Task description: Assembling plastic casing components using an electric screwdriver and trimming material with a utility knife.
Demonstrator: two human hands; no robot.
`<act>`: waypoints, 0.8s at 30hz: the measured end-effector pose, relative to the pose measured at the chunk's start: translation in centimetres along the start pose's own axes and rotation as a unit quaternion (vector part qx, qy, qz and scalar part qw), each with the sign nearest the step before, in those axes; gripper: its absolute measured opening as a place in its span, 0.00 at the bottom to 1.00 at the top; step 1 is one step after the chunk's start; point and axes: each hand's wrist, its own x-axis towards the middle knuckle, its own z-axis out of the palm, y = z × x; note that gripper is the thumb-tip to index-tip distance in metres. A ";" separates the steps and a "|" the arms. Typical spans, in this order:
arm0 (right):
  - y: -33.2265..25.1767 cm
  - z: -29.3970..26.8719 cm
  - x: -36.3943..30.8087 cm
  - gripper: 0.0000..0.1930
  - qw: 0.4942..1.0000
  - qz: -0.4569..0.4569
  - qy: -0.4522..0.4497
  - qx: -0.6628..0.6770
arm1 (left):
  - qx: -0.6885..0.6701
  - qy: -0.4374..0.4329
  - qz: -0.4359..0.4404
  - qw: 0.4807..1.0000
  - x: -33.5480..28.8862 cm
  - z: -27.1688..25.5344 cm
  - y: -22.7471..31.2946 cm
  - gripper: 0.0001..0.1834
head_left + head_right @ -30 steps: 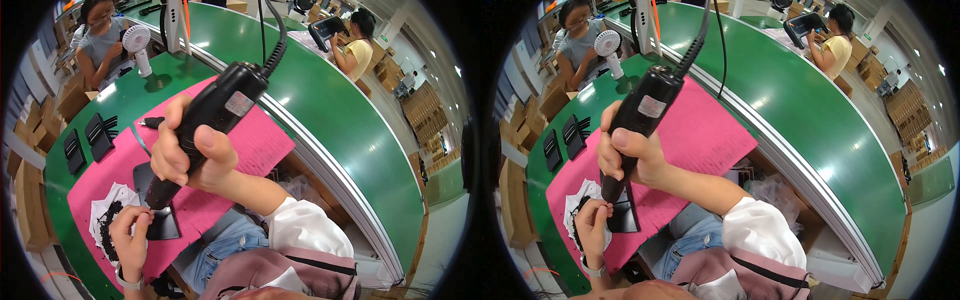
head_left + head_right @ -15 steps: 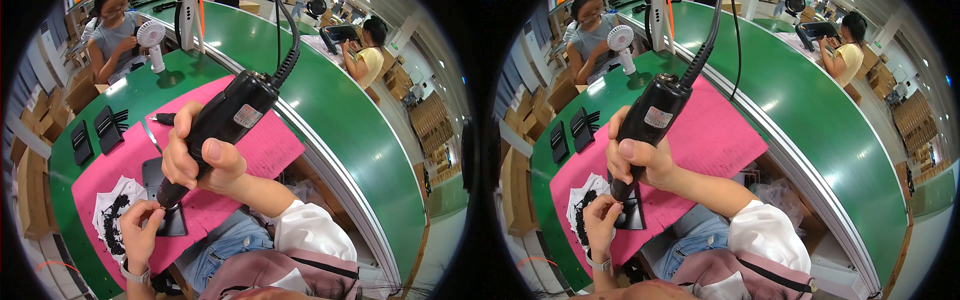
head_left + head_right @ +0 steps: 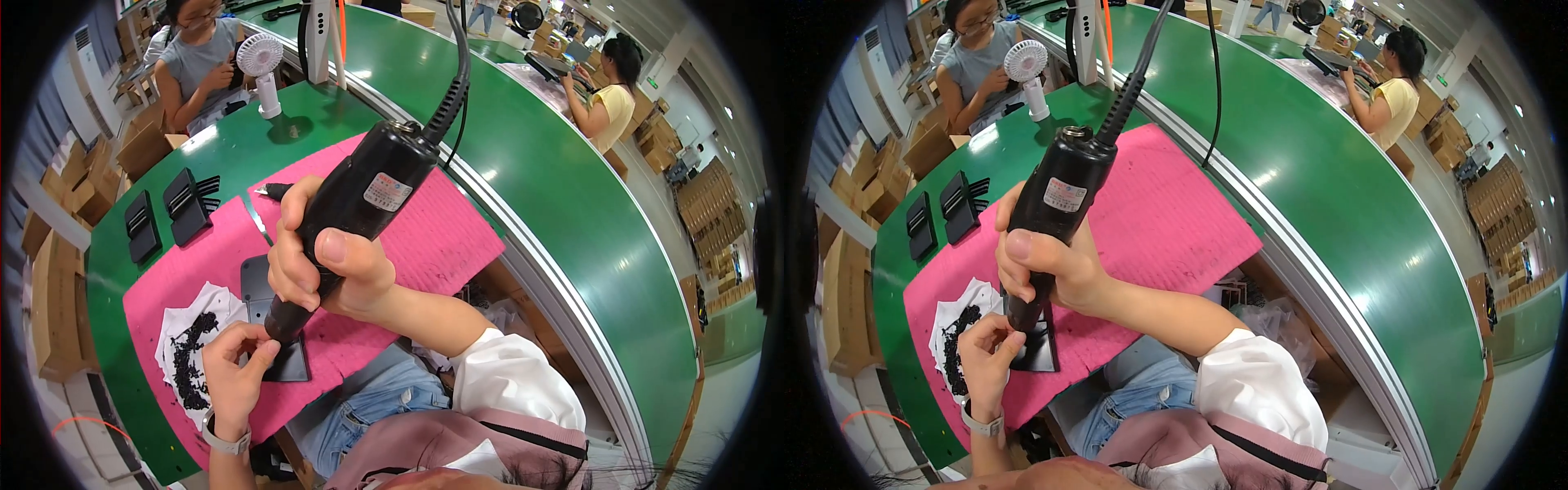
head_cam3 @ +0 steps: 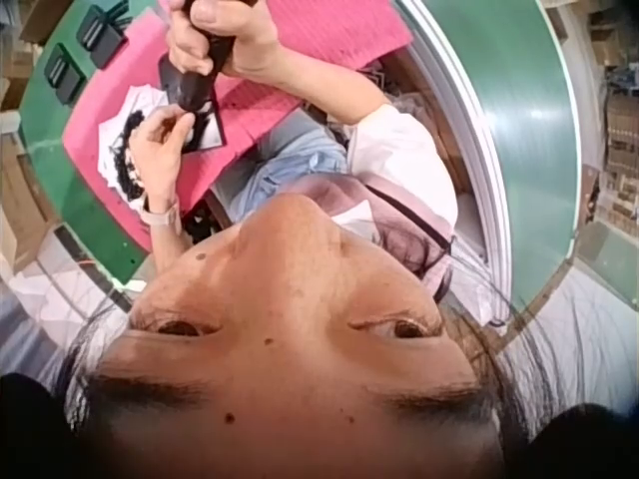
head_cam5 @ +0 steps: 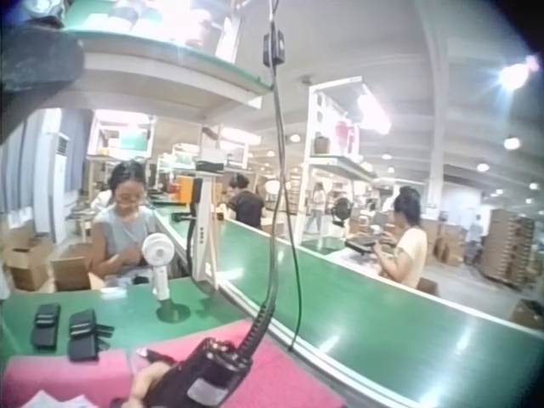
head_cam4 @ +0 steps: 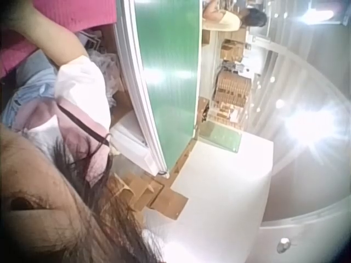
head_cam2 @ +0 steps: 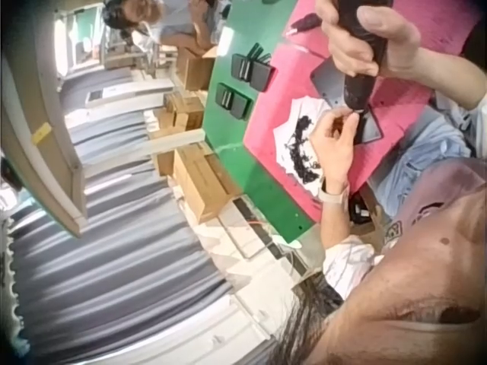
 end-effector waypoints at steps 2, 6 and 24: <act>0.3 0.3 0.2 0.18 1.000 -0.015 0.014 0.008 | -0.039 0.025 -0.004 0.999 -0.2 -0.1 0.0 0.05; 0.8 0.6 1.4 0.18 0.998 -0.008 0.057 0.020 | -0.085 0.018 -0.002 0.996 -0.7 -1.0 0.1 0.11; 3.0 2.2 4.3 0.20 0.949 0.063 -0.094 -0.296 | 0.122 -0.033 -0.028 0.992 2.5 -3.6 -2.9 0.22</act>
